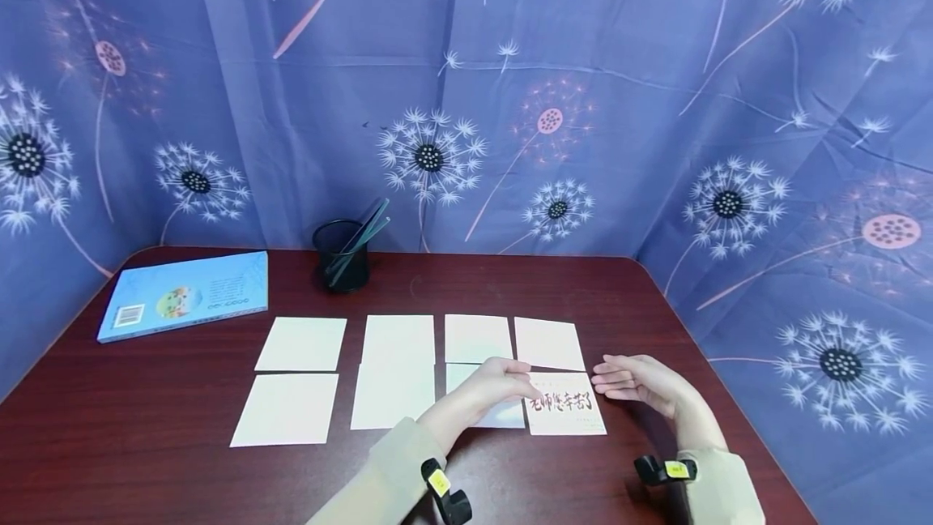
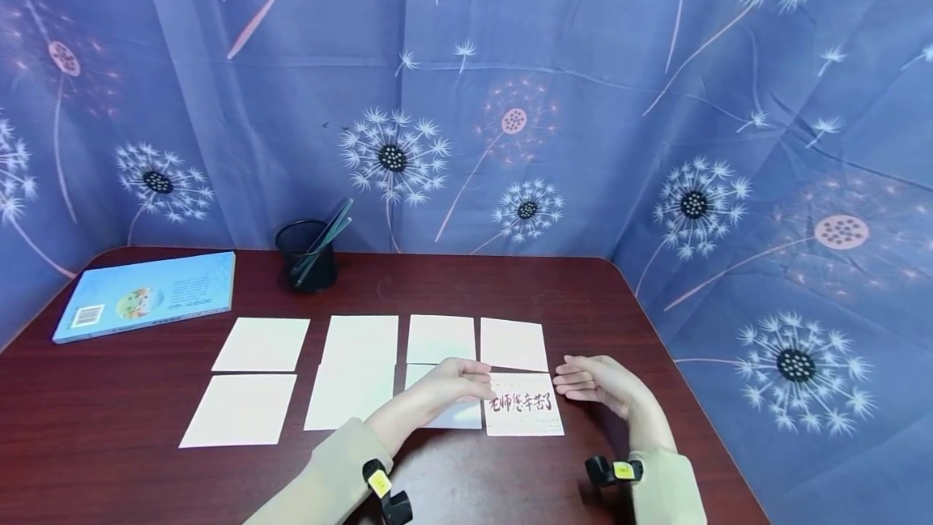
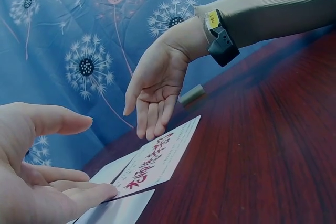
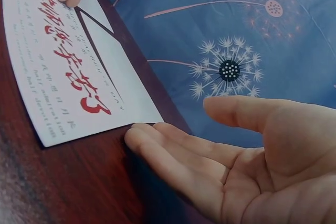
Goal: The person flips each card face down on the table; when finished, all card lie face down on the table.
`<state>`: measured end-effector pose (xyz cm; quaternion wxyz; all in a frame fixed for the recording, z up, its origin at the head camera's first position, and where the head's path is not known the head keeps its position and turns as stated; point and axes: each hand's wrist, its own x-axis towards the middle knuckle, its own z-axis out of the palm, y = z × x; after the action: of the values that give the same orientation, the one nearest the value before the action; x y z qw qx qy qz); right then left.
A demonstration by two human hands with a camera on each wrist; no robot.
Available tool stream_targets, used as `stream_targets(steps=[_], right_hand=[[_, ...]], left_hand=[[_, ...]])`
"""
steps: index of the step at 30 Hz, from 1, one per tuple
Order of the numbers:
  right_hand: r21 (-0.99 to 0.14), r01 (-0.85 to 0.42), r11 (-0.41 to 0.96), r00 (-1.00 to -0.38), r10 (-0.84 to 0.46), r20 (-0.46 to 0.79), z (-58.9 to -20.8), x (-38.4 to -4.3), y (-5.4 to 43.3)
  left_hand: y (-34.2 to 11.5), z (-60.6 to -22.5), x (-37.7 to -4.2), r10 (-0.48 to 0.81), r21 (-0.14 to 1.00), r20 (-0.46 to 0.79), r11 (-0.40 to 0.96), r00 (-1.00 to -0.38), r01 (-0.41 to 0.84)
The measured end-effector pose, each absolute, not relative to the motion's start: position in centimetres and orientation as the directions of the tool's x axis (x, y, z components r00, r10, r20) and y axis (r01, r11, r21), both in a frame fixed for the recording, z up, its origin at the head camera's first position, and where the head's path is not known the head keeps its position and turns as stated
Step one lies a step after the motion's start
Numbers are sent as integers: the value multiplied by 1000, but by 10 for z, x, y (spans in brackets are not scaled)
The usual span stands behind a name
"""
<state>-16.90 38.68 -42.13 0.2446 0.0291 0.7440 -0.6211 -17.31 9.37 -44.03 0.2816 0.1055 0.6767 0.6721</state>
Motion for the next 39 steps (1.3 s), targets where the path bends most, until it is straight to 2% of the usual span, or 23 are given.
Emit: stream_targets(steps=[23, 39], right_hand=[[-924, 343, 168, -883, -277, -378, -429, -170, 379], [-943, 308, 122, -846, -418, -331, -438, -172, 375]], left_hand=[[92, -442, -170, 529, 970, -233, 67, -816, -234], [94, -442, -171, 527, 970, -233, 65, -818, -234]])
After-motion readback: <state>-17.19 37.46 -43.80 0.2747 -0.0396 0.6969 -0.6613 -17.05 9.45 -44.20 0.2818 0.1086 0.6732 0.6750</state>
